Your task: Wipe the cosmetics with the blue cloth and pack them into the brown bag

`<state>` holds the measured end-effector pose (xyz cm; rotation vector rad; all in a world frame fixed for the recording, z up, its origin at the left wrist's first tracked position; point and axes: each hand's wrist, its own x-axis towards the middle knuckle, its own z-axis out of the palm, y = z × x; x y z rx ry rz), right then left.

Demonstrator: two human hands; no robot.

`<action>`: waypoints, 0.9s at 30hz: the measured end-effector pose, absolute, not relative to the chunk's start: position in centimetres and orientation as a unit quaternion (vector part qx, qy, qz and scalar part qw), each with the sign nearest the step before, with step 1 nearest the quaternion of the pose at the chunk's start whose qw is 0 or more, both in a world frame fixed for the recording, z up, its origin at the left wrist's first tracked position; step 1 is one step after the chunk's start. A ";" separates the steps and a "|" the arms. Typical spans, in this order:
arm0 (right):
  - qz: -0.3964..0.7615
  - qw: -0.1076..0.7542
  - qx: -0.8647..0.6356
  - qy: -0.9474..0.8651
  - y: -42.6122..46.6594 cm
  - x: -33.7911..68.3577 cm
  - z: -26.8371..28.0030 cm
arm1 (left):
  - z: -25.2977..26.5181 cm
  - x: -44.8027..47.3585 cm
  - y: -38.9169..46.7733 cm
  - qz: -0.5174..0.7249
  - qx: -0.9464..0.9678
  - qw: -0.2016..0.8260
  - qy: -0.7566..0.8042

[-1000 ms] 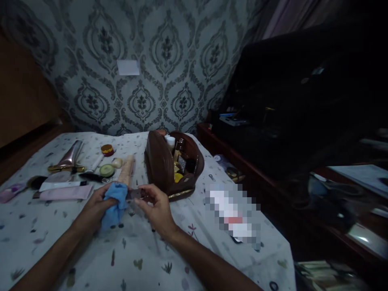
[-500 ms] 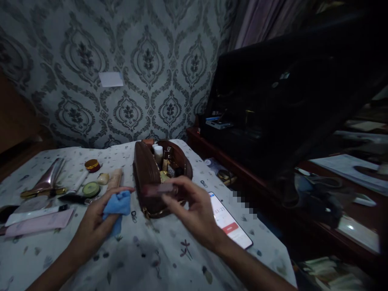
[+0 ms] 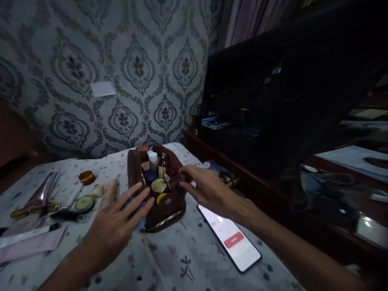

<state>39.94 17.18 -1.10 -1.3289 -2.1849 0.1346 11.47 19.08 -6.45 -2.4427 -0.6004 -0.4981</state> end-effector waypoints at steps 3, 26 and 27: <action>0.050 0.277 -0.496 -0.821 17.4 40.2 -0.9 | -6.2 12.2 18.4 -0.181 -0.909 0.276 -0.252; -0.020 0.088 -0.441 -0.893 20.8 36.7 2.0 | -6.6 13.2 18.3 -0.086 -0.945 0.169 -0.266; -0.034 0.068 -0.439 -0.895 21.1 36.4 1.8 | -6.6 13.2 18.2 -0.083 -0.945 0.170 -0.268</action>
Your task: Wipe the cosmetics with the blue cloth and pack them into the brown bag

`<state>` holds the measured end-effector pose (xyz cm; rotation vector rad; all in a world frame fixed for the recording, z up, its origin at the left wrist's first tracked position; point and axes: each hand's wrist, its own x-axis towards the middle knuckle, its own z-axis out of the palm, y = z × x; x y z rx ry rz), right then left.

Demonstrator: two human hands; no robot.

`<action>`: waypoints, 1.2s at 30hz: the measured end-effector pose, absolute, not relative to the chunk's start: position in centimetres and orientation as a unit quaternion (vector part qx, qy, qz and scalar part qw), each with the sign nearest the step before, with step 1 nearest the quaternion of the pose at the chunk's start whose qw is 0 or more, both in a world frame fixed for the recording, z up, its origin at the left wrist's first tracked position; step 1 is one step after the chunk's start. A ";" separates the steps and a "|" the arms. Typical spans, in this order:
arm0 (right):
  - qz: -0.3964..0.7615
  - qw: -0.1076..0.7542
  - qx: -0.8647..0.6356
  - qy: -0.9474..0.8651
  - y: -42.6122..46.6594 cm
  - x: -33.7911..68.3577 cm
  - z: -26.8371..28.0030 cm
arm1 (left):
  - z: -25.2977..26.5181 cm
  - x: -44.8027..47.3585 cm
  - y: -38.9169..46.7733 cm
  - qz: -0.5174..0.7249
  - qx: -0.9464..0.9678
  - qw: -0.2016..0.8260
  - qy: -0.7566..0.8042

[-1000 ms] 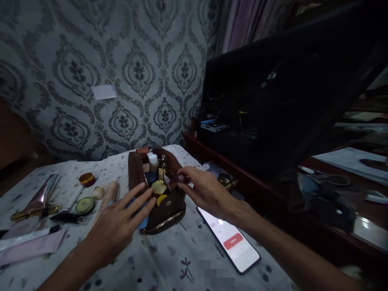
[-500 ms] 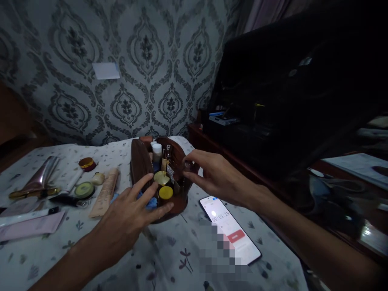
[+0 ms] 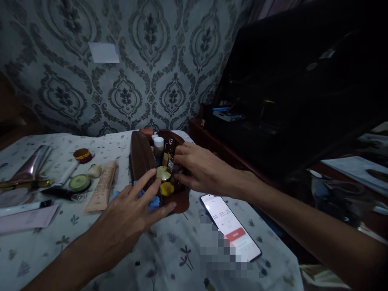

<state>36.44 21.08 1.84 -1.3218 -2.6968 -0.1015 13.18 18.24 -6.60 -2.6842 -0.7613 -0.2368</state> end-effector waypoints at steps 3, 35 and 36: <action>-0.065 0.008 -0.450 -0.891 21.8 35.9 1.5 | -6.5 13.2 18.1 -0.081 -0.944 0.169 -0.270; -0.090 -0.131 -0.444 -0.882 23.0 34.5 2.1 | -6.2 13.4 17.7 -0.057 -0.942 0.171 -0.283; -0.090 -0.123 -0.437 -0.886 23.0 34.7 2.0 | -6.2 13.4 17.7 -0.058 -0.942 0.171 -0.284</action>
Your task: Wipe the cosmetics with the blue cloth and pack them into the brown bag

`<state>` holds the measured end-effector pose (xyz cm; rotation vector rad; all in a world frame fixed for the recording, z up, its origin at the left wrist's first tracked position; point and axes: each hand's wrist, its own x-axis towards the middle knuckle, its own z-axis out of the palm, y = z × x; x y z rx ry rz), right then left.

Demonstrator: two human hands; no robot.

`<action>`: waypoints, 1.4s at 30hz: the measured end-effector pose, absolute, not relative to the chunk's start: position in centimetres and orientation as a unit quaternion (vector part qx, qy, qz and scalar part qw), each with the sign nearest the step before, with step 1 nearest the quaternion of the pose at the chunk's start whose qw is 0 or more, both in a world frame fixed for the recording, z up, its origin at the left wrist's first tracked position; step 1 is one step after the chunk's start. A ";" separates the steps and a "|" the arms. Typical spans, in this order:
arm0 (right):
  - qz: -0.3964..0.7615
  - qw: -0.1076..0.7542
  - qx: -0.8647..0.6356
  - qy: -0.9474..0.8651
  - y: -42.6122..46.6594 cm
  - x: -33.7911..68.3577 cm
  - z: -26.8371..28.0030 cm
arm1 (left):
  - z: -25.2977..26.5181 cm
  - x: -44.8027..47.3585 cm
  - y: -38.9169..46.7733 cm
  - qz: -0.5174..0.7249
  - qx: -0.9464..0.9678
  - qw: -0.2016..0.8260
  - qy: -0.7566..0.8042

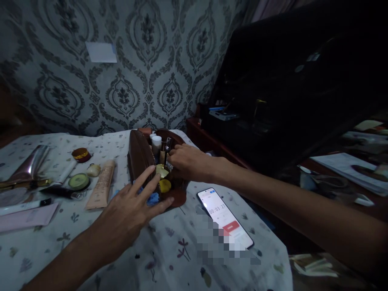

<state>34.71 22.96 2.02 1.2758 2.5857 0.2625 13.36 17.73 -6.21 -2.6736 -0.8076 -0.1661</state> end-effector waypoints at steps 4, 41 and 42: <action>0.083 0.091 0.386 0.914 22.6 35.0 1.5 | -6.3 13.3 17.8 -0.078 -0.944 0.163 -0.277; -0.001 0.164 0.368 0.915 24.6 35.0 2.9 | -1.7 19.5 18.8 0.180 -0.952 0.054 -0.240; -0.004 0.161 0.364 0.917 24.7 35.0 2.9 | -1.4 19.6 18.8 0.189 -0.951 0.045 -0.240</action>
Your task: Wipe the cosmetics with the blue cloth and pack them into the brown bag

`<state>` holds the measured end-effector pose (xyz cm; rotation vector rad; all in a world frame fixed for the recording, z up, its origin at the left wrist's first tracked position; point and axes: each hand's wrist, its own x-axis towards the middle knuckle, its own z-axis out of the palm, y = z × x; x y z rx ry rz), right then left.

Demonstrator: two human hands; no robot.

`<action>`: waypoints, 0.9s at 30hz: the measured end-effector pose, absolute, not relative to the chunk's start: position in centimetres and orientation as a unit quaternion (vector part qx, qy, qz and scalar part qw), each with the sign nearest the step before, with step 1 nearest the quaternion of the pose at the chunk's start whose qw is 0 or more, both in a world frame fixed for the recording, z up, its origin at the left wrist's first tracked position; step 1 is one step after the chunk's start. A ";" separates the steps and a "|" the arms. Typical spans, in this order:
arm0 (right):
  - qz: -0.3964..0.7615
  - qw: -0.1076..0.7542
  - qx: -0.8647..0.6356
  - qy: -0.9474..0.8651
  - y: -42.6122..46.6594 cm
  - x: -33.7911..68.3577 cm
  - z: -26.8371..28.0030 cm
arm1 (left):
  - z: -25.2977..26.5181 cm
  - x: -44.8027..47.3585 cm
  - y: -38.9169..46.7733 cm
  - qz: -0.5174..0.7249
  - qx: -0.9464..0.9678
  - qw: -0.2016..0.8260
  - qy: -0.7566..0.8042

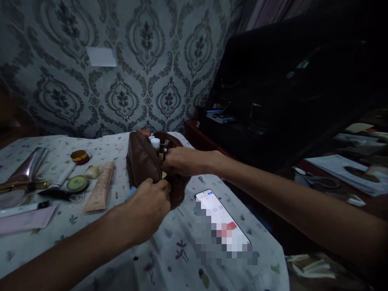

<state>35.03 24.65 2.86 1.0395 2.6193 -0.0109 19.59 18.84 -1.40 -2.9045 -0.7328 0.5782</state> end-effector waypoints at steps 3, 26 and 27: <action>-0.006 0.150 0.354 0.923 24.9 35.3 2.5 | -0.8 19.6 19.0 0.200 -0.952 0.033 -0.228; -0.009 0.247 0.357 0.901 22.5 33.8 3.8 | -2.2 18.3 19.2 0.102 -0.964 0.000 -0.245; -0.004 0.254 0.358 0.898 22.4 33.7 3.6 | -2.1 18.3 19.2 0.102 -0.965 -0.002 -0.242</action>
